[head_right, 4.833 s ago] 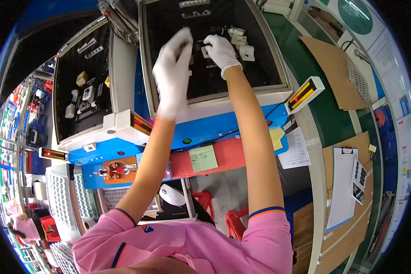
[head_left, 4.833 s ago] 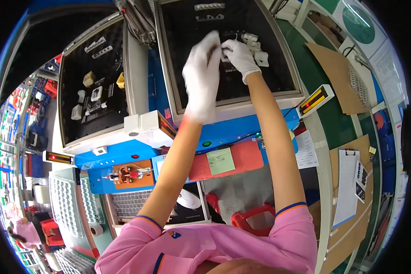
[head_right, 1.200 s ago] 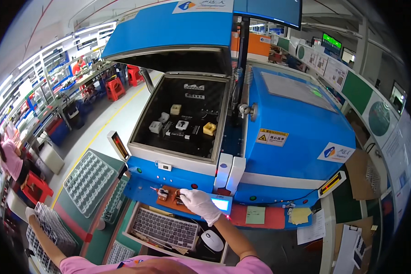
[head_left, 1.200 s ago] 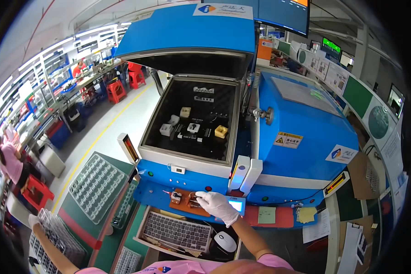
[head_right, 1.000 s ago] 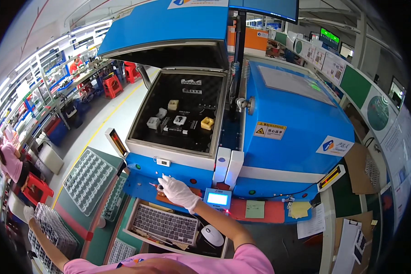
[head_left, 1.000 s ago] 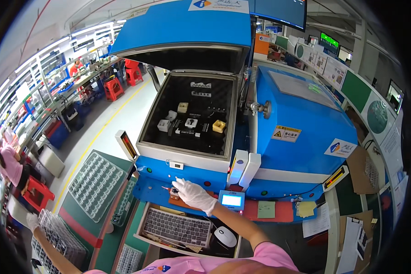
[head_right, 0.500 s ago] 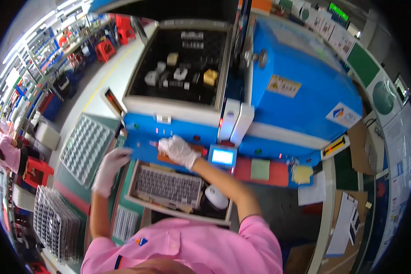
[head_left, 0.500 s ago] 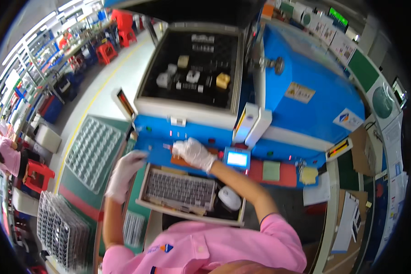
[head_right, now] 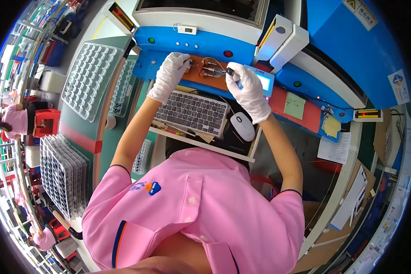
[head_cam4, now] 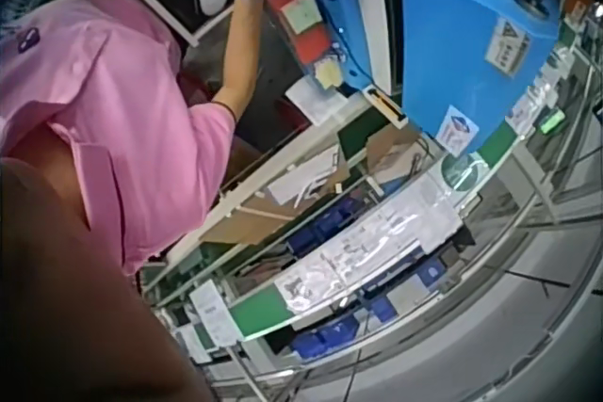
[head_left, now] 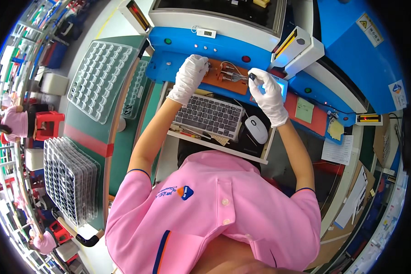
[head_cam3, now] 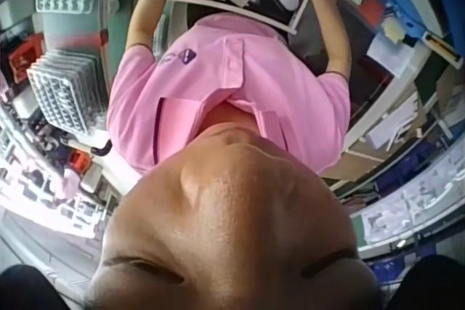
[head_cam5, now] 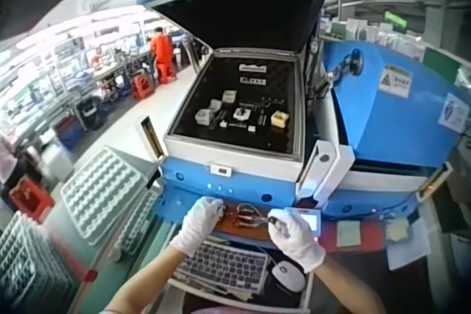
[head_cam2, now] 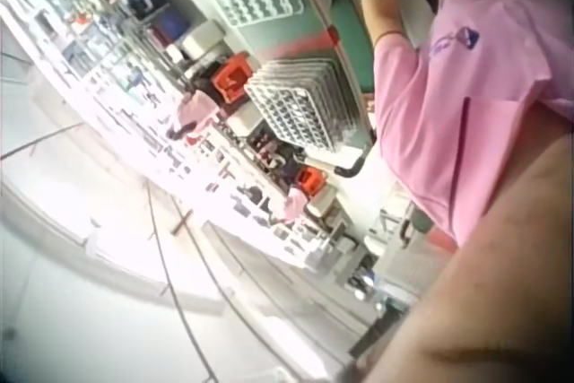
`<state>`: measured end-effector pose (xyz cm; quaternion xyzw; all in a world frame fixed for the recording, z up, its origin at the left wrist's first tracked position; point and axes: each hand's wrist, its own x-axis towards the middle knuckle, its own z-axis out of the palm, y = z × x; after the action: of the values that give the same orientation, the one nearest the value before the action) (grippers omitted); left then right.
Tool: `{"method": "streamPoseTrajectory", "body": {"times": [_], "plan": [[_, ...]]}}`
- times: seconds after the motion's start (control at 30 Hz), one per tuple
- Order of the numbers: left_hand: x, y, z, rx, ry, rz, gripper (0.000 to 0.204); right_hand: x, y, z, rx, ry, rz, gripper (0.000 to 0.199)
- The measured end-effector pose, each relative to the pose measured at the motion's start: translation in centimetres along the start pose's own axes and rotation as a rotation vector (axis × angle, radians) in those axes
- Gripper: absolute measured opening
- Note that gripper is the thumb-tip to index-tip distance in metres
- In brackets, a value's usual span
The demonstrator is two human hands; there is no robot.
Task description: Test and inspect electronic circuit modules using automated testing fixtures and a laptop for data logging.
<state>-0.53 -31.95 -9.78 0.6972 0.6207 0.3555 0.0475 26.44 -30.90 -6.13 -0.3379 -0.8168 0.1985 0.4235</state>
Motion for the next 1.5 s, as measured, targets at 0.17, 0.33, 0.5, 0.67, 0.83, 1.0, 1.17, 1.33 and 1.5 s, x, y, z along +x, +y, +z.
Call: {"method": "streamPoseTrajectory", "body": {"times": [0.17, 0.33, 0.5, 0.67, 0.83, 1.0, 1.17, 1.33, 1.5], "plan": [[0.5, 0.4, 0.3, 0.168, -0.038, 0.0, 0.019, -1.4, 0.9, 0.0, -0.013, 0.04, 0.003, 0.025], [0.7, 0.9, 0.0, 0.314, -0.077, -0.022, 0.019, -1.5, 1.4, 0.4, -0.022, 0.071, -0.004, 0.026], [-0.3, 2.9, -1.8, 0.432, -0.021, -0.039, 0.02, -1.0, 1.3, 1.7, 0.054, 0.054, 0.098, 0.023], [-0.4, 1.4, -1.0, 0.502, -0.052, -0.043, 0.022, 1.6, -0.8, 4.6, 0.37, -0.01, 0.263, 0.018], [2.3, 2.4, -2.2, 0.461, -0.076, 0.009, 0.023, 5.2, 1.4, 6.8, 0.368, -0.246, 0.219, 0.018], [12.6, -0.2, -6.1, 0.277, 0.279, 0.257, 0.02, 15.1, 1.2, 5.9, 0.468, 0.026, 0.155, 0.019], [27.3, -2.4, -2.0, -0.009, 0.387, 0.348, 0.023, 28.4, 6.1, 7.8, 0.765, 0.485, 0.36, 0.014], [34.6, -6.2, 4.0, 0.446, 0.24, 0.508, 0.026, 35.4, 12.7, 9.3, 0.202, 0.47, 0.455, 0.023], [35.2, -5.3, 4.8, 0.175, -0.098, 0.266, 0.024, 34.9, 17.4, 9.2, 0.087, 0.336, 0.512, 0.029]]}}
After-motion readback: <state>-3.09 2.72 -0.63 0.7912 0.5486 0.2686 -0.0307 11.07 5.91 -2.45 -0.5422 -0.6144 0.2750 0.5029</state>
